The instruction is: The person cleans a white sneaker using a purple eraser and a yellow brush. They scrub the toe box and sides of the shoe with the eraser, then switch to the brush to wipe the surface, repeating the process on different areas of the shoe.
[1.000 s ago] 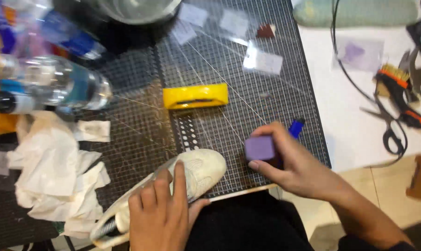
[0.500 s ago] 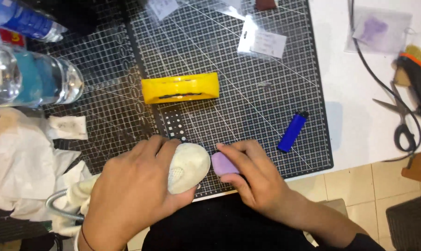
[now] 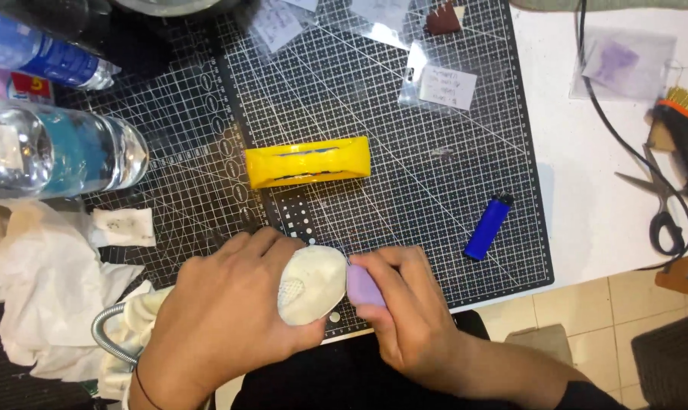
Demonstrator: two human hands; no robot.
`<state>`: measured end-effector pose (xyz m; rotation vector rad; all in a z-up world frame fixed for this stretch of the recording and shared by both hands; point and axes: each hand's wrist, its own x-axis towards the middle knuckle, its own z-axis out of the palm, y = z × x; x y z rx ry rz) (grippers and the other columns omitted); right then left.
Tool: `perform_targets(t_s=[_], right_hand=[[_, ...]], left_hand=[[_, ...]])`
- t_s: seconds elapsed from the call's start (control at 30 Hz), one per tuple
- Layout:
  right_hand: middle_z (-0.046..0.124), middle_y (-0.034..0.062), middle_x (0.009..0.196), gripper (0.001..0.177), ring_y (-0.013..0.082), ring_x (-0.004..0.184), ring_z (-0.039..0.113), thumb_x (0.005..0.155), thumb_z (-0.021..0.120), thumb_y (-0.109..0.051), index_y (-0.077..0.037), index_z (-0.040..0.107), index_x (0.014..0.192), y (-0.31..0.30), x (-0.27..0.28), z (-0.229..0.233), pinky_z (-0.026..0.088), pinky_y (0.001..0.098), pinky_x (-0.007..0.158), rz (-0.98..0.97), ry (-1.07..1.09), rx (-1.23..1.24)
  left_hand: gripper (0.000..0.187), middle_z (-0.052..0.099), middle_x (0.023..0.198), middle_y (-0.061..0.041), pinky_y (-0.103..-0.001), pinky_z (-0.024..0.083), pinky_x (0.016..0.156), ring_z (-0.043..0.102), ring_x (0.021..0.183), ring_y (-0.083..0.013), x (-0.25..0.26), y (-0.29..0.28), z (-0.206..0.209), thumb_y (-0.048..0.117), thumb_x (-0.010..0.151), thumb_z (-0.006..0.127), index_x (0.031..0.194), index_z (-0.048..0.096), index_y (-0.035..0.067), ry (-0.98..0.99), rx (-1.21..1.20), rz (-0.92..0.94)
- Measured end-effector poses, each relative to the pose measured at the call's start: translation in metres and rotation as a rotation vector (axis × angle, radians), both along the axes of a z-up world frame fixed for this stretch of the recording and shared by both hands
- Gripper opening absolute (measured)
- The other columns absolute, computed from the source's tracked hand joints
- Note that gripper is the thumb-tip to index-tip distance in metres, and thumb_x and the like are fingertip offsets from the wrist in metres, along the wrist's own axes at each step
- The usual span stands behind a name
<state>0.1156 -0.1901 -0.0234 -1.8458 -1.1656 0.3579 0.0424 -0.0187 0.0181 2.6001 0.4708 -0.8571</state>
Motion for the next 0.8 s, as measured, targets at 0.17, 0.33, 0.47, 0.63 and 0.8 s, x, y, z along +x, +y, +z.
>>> perform_targets(t_s=[0.17,0.33,0.47,0.63,0.8], right_hand=[[0.049,0.0186,0.091,0.028,0.0288,0.083,0.049,0.091,0.033,-0.015,0.004,0.048,0.107,0.009,0.004,-0.007,0.042,0.0351,0.074,-0.028,0.092,-0.122],[0.051,0.0251,0.096,0.043,0.0311,0.083,0.05,0.093,0.03,-0.024,0.014,0.045,0.105,0.007,-0.005,-0.009,0.048,0.0371,0.069,-0.006,-0.071,0.009],[0.05,0.0179,0.093,0.036,0.0286,0.082,0.05,0.092,0.027,-0.023,0.004,0.047,0.106,0.005,-0.012,-0.003,0.045,0.0361,0.07,-0.077,0.027,-0.137],[0.051,0.0166,0.092,0.033,0.0284,0.083,0.047,0.091,0.027,-0.019,0.003,0.049,0.103,0.009,-0.012,-0.006,0.041,0.0365,0.073,-0.086,0.01,-0.137],[0.049,0.0172,0.094,0.047,0.0268,0.085,0.05,0.092,0.027,-0.036,0.004,0.049,0.106,0.001,-0.023,0.003,0.045,0.034,0.075,-0.104,-0.007,-0.134]], left_hand=[[0.051,0.058,0.085,0.002,-0.047,0.049,0.05,0.057,0.081,-0.0227,-0.004,0.0,-0.003,0.059,0.056,0.063,0.087,0.056,0.02,-0.037,0.008,-0.014],[0.049,0.058,0.083,0.002,-0.046,0.048,0.051,0.058,0.079,-0.023,-0.004,0.005,-0.001,0.062,0.058,0.062,0.082,0.056,0.019,-0.042,-0.007,-0.013],[0.053,0.059,0.085,-0.001,-0.046,0.048,0.055,0.058,0.08,-0.0263,-0.007,0.004,-0.002,0.062,0.056,0.063,0.086,0.058,0.017,-0.068,-0.014,-0.029],[0.056,0.06,0.088,-0.004,-0.047,0.048,0.057,0.058,0.08,-0.028,-0.008,0.004,-0.002,0.063,0.056,0.063,0.087,0.058,0.016,-0.082,-0.007,-0.053],[0.056,0.058,0.089,-0.003,-0.045,0.048,0.057,0.057,0.081,-0.0261,-0.007,0.004,0.001,0.064,0.059,0.06,0.087,0.057,0.016,-0.038,0.01,-0.059]])
